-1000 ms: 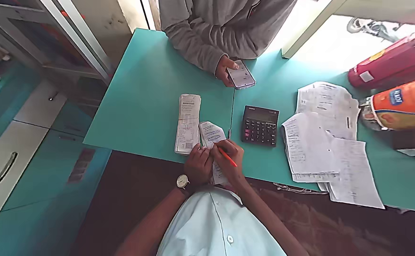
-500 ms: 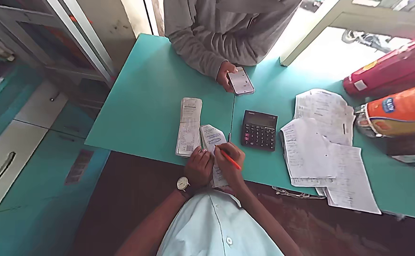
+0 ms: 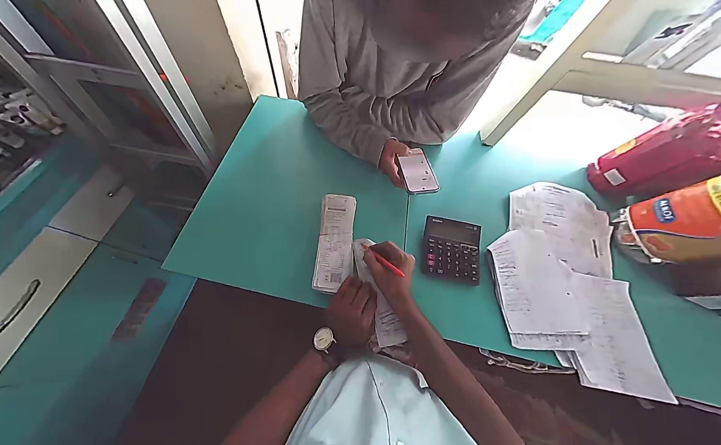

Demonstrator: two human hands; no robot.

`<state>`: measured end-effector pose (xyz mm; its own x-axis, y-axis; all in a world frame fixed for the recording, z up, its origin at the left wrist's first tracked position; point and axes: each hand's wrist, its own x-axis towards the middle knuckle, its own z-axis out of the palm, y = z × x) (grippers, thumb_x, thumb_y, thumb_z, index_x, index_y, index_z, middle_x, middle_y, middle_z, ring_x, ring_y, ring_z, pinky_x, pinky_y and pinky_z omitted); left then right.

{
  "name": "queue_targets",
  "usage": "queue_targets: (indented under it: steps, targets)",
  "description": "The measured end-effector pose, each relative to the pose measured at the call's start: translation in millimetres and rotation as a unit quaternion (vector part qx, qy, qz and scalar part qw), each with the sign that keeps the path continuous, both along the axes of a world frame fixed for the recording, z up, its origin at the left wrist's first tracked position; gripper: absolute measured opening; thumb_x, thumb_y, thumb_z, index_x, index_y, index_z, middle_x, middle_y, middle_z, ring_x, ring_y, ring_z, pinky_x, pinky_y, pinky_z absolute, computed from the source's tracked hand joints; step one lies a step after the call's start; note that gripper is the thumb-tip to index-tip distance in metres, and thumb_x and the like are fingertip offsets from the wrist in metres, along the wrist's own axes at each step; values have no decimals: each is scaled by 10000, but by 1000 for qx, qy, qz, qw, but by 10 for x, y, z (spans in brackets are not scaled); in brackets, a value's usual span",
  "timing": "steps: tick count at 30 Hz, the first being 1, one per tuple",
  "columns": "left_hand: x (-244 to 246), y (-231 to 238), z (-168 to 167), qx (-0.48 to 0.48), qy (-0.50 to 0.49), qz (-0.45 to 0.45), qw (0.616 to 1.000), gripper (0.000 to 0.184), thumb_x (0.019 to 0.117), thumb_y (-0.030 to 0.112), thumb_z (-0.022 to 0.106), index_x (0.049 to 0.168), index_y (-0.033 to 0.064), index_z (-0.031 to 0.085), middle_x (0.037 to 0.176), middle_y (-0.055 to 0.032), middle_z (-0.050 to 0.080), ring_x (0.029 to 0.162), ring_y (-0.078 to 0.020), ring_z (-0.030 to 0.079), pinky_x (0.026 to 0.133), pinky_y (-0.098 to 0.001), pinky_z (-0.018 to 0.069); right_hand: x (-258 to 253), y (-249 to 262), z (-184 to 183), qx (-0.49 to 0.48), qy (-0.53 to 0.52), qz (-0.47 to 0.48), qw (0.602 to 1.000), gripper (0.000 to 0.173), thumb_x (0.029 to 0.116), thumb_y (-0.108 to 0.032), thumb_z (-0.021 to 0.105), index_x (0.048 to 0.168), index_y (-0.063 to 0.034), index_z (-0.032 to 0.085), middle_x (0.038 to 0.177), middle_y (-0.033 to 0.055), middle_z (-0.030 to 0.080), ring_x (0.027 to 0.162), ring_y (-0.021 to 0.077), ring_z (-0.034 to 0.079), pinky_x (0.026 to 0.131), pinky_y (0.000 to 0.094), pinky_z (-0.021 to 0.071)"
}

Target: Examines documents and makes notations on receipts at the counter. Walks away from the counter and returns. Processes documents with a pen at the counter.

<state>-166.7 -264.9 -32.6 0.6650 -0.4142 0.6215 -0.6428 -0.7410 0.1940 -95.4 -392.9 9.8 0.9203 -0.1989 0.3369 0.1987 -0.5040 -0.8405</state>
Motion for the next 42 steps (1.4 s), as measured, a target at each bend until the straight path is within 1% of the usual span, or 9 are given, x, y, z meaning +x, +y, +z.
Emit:
queue_targets:
  steps: [3,6,14,17,21,30,33,35,42]
  targets:
    - [-5,-9,-11,-5,-9,3,1000,205,954,83,560,974,56,762,1059,-104,754,1011,-272,718,1078,-492,483,-8,3,-10,-20,15,20,999,144,882,-196,701,828,-74,755,722,2,710,636,51,650,602,244,532]
    - [22,-9,-46,6,-25,12,1000,227,948,102,529,939,71,753,1020,-88,748,1000,-259,712,1092,-468,470,-3,25,-46,-36,-33,-2,999,99,833,-134,702,788,-57,745,707,32,691,627,85,643,585,257,527]
    - [14,-10,-21,1,-21,9,1000,210,940,97,544,924,76,752,1027,-95,751,1016,-262,713,1092,-477,472,-44,33,-45,-94,-46,16,994,128,866,-148,682,795,-56,737,749,61,690,667,127,654,603,280,533]
    - [18,-21,-21,-4,-26,9,1000,202,938,89,548,914,78,747,1012,-91,749,1008,-258,713,1093,-473,469,-61,38,-29,-116,-70,-6,991,139,845,-158,670,760,-55,713,723,70,672,636,147,644,567,289,518]
    - [5,-18,-16,-2,-25,13,1000,206,935,87,541,895,80,742,1008,-90,747,1002,-257,714,1082,-476,479,-52,60,-15,-125,-45,9,991,138,864,-159,669,802,-56,738,748,73,686,667,161,663,605,312,541]
    - [9,-30,2,-6,-18,17,1000,210,939,83,536,880,73,737,967,-89,738,967,-254,711,1085,-472,474,-46,70,-14,-133,-54,-4,990,141,846,-154,658,770,-50,716,734,82,680,647,178,659,581,330,531]
    - [0,-18,10,-3,-15,15,1000,208,941,81,539,872,69,734,968,-95,740,955,-260,714,1077,-477,483,-48,68,-20,-133,-44,19,990,156,872,-169,662,791,-51,725,739,79,679,660,177,661,602,330,543]
    - [9,-22,8,-6,-21,9,1000,201,923,78,545,863,77,736,936,-89,731,928,-260,708,1072,-471,482,-57,67,-19,-135,-44,8,990,148,846,-161,661,765,-48,711,722,84,670,656,190,658,589,345,524]
    - [21,-28,12,-5,-25,10,1000,190,926,80,551,887,74,737,964,-98,736,935,-262,711,1075,-477,480,-32,42,-32,-116,-42,19,992,132,854,-159,665,794,-57,723,748,72,685,659,167,661,598,334,542]
